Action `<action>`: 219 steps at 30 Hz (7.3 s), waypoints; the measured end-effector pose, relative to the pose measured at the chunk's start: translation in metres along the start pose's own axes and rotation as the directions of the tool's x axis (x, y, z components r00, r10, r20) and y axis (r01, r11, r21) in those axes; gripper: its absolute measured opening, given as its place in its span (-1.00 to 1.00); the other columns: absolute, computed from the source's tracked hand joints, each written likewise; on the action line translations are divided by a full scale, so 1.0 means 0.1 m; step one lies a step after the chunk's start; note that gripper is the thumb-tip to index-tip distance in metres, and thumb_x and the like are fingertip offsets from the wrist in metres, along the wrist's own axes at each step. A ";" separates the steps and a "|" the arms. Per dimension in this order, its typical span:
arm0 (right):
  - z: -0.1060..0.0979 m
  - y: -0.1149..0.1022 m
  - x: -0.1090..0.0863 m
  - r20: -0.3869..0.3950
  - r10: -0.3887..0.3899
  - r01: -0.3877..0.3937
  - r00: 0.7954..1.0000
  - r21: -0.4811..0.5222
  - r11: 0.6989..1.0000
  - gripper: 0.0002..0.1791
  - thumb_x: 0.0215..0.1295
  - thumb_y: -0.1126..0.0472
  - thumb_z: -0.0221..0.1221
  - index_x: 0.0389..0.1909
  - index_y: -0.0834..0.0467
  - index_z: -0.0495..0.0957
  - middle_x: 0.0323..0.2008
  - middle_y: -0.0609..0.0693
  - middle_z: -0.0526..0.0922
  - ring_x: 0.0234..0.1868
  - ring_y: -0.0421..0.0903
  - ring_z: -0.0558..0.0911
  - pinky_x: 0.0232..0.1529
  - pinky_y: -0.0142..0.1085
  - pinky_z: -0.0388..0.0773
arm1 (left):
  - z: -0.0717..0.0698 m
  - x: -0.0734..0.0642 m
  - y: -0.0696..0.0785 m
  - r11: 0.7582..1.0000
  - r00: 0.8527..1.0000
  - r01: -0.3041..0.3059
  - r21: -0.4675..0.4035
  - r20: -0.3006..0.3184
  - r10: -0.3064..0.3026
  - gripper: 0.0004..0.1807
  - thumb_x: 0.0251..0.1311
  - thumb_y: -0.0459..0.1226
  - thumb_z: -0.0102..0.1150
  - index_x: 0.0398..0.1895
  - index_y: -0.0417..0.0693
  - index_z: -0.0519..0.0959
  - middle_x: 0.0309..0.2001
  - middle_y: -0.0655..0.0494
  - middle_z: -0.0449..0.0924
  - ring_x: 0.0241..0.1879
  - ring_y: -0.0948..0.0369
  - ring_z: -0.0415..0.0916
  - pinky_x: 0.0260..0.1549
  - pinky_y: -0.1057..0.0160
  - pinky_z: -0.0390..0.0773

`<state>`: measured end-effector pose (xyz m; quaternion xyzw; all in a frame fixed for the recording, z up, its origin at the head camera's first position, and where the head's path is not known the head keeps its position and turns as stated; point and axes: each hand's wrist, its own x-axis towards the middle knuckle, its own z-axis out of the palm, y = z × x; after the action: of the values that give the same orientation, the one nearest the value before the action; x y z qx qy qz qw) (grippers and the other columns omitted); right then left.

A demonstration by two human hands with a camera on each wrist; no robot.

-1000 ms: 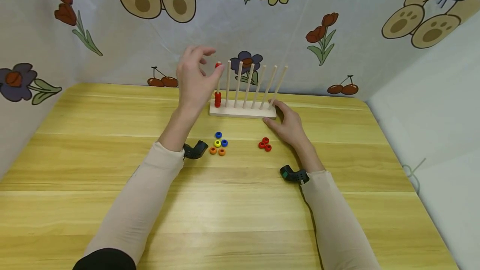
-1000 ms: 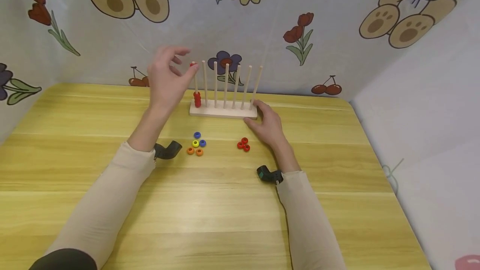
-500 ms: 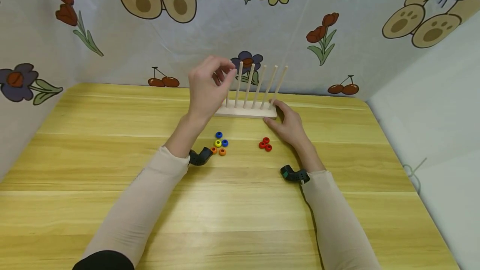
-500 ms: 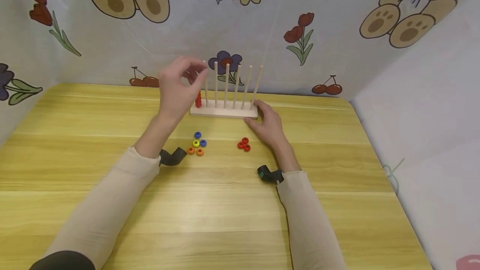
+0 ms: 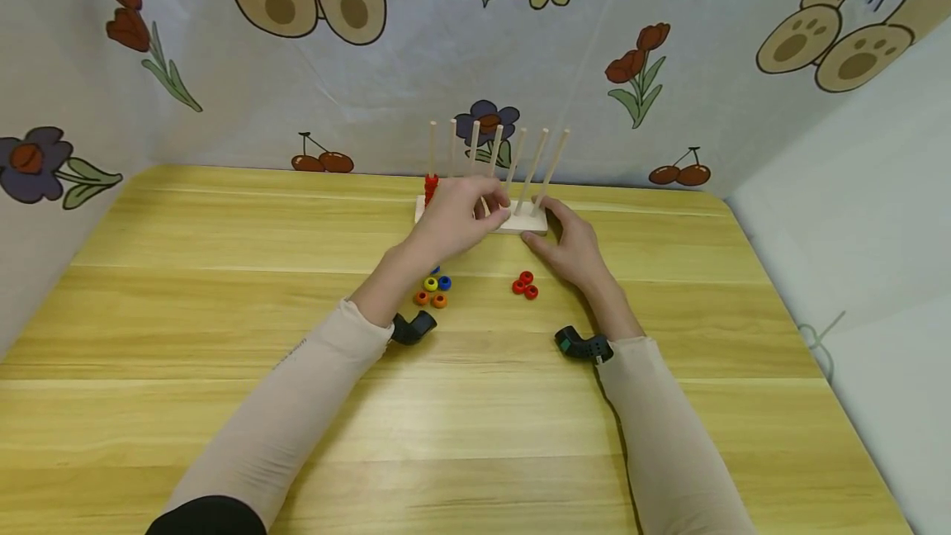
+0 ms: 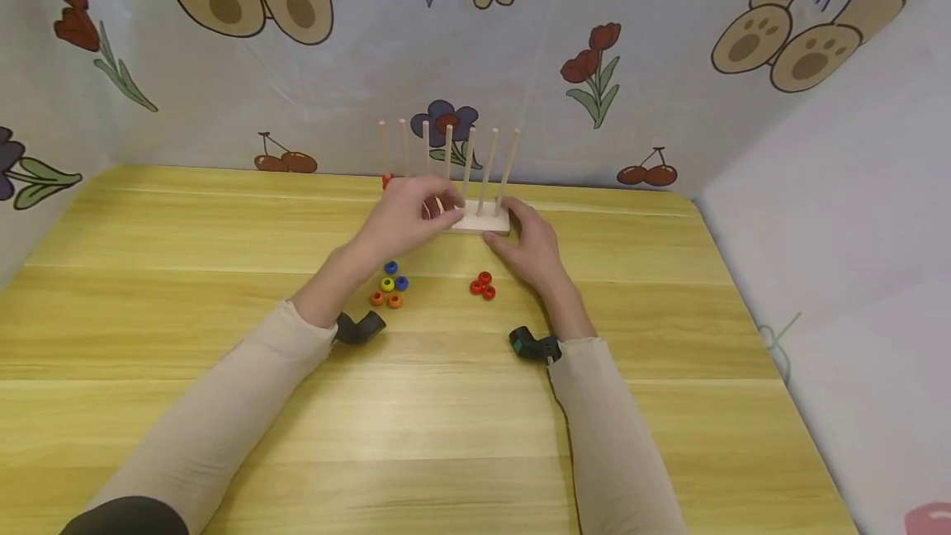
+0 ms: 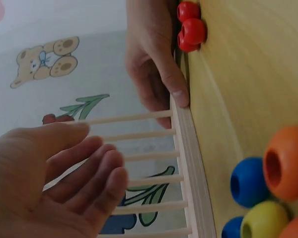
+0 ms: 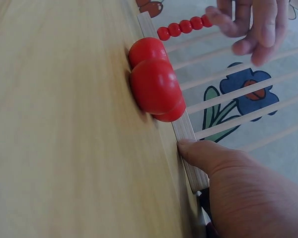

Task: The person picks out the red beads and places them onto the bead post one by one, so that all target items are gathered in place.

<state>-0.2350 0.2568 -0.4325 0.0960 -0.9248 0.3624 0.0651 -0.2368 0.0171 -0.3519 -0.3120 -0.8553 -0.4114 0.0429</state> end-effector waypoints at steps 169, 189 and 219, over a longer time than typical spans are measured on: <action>-0.02 0.00 0.02 0.018 0.014 -0.014 1.000 -0.004 1.000 -0.33 0.44 0.13 0.33 0.51 0.15 0.40 0.48 0.19 0.47 0.51 0.18 0.41 0.55 0.08 0.24 | 0.58 -0.13 0.18 0.968 0.880 -0.158 0.196 0.473 0.048 -0.89 0.30 -0.32 0.45 -0.21 -0.11 0.68 -0.21 0.04 0.60 -0.22 0.15 0.48 -0.16 0.24 0.50; -0.04 -0.02 0.01 0.011 0.001 -0.001 1.000 -0.004 1.000 -0.34 0.44 0.09 0.30 0.51 0.12 0.41 0.44 0.17 0.51 0.47 0.19 0.46 0.51 0.12 0.30 | 0.21 -0.02 0.16 0.992 0.981 -0.094 0.082 0.179 0.078 -0.90 0.28 -0.35 0.44 -0.19 -0.09 0.70 -0.29 0.09 0.69 -0.32 0.19 0.58 -0.26 0.29 0.57; -0.01 -0.02 -0.01 0.015 0.014 -0.014 1.000 0.003 1.000 -0.29 0.43 0.11 0.34 0.52 0.20 0.37 0.48 0.21 0.46 0.53 0.19 0.40 0.58 0.07 0.23 | -0.68 0.00 -0.08 0.993 0.813 -0.101 -0.062 -0.580 0.046 -0.80 0.35 -0.35 0.39 -0.01 -0.21 0.76 -0.13 -0.05 0.72 -0.24 0.15 0.65 -0.22 0.27 0.63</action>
<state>-0.2334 0.2565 -0.4309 0.0922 -0.9253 0.3636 0.0553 -0.2542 -0.0362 -0.3122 -0.2071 -0.7699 -0.5228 0.3018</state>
